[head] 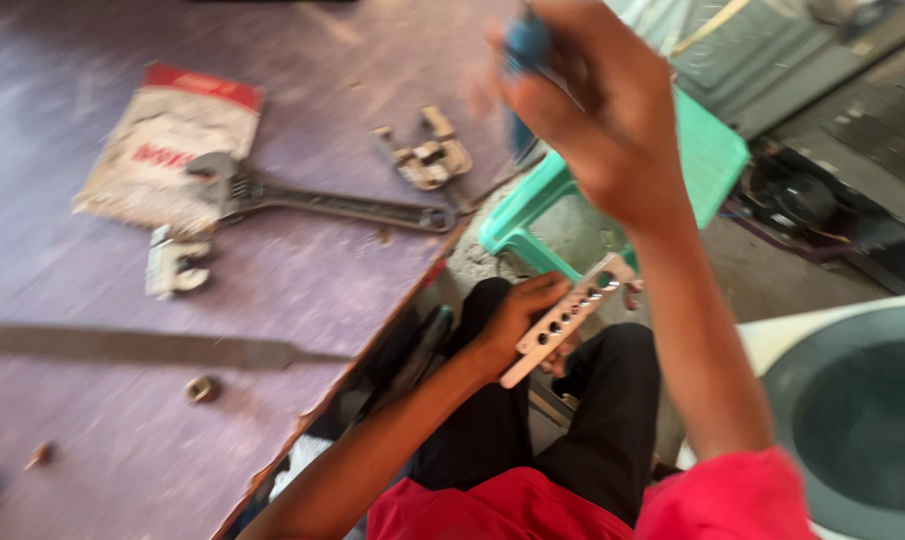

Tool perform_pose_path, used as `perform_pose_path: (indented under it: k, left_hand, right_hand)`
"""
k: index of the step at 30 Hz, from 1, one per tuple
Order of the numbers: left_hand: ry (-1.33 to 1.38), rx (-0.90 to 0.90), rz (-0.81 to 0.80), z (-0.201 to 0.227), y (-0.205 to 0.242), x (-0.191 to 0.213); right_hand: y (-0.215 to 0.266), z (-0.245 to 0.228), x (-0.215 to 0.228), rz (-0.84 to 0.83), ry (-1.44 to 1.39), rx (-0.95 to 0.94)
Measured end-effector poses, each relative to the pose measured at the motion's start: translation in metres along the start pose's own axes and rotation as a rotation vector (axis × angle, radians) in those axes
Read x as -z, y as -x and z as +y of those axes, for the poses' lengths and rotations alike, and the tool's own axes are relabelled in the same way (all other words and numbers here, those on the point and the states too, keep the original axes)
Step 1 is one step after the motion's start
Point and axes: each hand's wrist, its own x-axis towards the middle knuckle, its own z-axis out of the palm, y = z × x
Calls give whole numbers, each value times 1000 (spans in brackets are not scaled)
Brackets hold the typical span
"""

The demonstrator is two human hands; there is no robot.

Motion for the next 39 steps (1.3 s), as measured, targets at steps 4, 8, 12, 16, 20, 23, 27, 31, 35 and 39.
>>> perform_pose_path:
  k: [4,8,12,16,20,23,27,31,35,39]
  left_hand:
    - [-43,55,87,0,-1,-3]
    - [-92,63,111,0,-1,-2]
    - [-102,33,93,5,-1,-4]
    - [-132,24,87,12,-1,-7]
    - [-119,17,100,12,2,-8]
    - [-26,-1,132,1,1,-11]
    - [-80,-62,117,-13,6,-18]
    - [-113,-86,84,-17,12,-24]
    - [-65,-94,72,-16,15,-30]
    - [-88,-117,71,-22,16,-34]
  right_hand:
    - [75,-36,6,210,-574,-241]
    - [130,-40,10,320,-922,-379]
    - [164,-37,11,357,-1144,-394]
    - [182,-34,7,420,-1088,-410]
    - [200,-30,0,505,-838,-474]
    - [213,-30,-5,500,-101,-542]
    - [208,-25,1,191,917,-325]
    - [191,-32,22,-91,1143,-231]
    - [182,-53,35,-417,1448,-133]
    - [189,-77,43,-613,1561,-61]
